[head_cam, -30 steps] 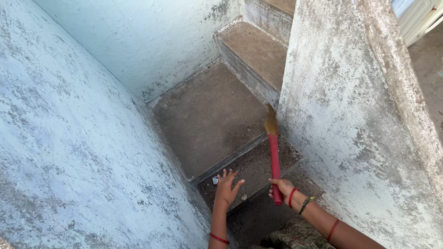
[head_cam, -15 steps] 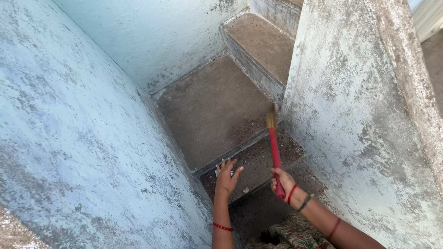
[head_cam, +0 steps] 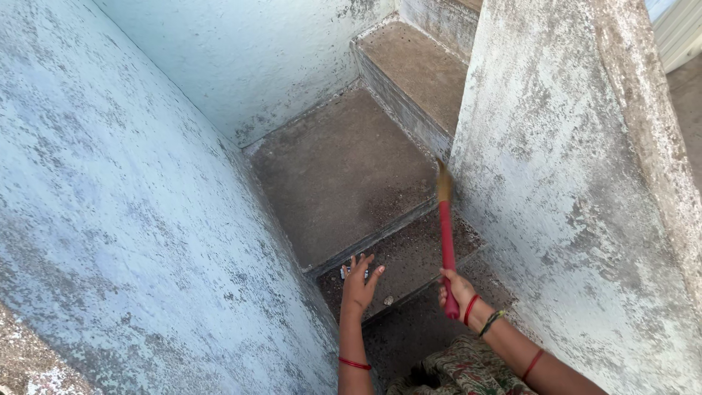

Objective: The person sweeps a concrete landing and several steps using a broom with a red handle, moving dust and debris.

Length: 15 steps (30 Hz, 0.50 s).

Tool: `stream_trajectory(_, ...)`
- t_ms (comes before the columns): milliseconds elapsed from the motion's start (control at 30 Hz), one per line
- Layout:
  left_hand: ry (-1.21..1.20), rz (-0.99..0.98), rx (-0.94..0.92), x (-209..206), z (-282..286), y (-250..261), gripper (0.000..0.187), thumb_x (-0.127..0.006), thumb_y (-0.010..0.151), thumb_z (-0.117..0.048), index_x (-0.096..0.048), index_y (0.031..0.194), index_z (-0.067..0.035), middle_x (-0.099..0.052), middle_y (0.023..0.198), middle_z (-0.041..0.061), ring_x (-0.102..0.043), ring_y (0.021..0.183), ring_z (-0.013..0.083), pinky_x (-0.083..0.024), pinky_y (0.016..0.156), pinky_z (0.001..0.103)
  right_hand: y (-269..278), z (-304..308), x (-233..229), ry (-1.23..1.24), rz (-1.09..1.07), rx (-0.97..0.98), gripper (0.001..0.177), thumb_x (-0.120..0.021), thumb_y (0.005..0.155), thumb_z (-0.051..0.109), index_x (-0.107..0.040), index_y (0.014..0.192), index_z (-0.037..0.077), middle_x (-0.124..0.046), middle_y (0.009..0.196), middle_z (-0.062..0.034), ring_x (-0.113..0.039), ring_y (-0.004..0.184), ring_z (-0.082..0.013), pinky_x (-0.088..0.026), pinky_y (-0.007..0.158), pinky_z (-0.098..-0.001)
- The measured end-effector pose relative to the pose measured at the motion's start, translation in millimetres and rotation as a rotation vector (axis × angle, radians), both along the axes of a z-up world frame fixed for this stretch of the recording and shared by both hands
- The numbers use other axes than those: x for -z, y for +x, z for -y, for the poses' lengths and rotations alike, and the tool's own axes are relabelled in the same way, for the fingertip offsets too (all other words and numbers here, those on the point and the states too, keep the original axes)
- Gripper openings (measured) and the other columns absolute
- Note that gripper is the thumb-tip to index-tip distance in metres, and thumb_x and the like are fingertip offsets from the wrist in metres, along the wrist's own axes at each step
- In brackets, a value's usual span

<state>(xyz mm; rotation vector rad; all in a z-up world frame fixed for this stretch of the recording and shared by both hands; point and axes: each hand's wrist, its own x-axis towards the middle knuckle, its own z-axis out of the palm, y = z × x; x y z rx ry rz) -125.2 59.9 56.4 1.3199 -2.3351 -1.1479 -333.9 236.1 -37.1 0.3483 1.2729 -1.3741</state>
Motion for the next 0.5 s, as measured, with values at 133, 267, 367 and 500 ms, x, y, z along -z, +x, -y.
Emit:
stream_trajectory(133,-0.003,0.015,0.016,0.0,-1.8,-0.4,0.065,-0.057,0.094,-0.059,-0.061,0.142,-0.015,-0.042,0.159,0.013,-0.016,0.157,0.0306,-0.002,0.128,0.05,-1.9,-14.0,-15.8,-0.046,0.067,-0.075,0.036,-0.065,0.095,0.042,-0.056,0.093,0.007,-0.044,0.061,0.0024,-0.042,0.045,-0.0098,-0.038,0.04,-0.027)
stream_trajectory(267,0.004,0.007,0.0,0.4,-1.5,1.1,0.067,-0.056,0.092,-0.061,-0.061,0.142,-0.016,-0.043,0.159,0.012,-0.017,0.157,0.0292,-0.001,0.128,0.049,-6.9,-15.1,-12.9,0.096,-0.113,-0.067,0.034,-0.063,0.097,0.041,-0.055,0.096,0.007,-0.049,0.064,-0.0003,-0.047,0.047,-0.0122,-0.044,0.043,-0.0291)
stream_trajectory(367,0.019,0.038,0.005,-0.4,-4.5,1.7,0.068,-0.054,0.093,-0.063,-0.06,0.142,-0.017,-0.043,0.16,0.01,-0.014,0.158,0.0281,-0.001,0.129,0.049,-17.7,-24.8,-1.0,0.095,-0.206,-0.284,0.042,-0.064,0.096,0.045,-0.056,0.101,0.004,-0.051,0.063,-0.0029,-0.049,0.046,-0.0163,-0.047,0.043,-0.0321)
stream_trajectory(500,0.028,0.044,-0.003,-3.7,-3.4,7.0,0.068,-0.053,0.092,-0.064,-0.059,0.143,-0.019,-0.042,0.16,0.009,-0.015,0.158,0.0273,-0.001,0.129,0.049,-16.3,-64.2,-1.1,0.216,-0.291,-0.452,0.048,-0.061,0.096,0.049,-0.057,0.111,0.004,-0.051,0.065,-0.0037,-0.052,0.047,-0.0175,-0.048,0.044,-0.0346)
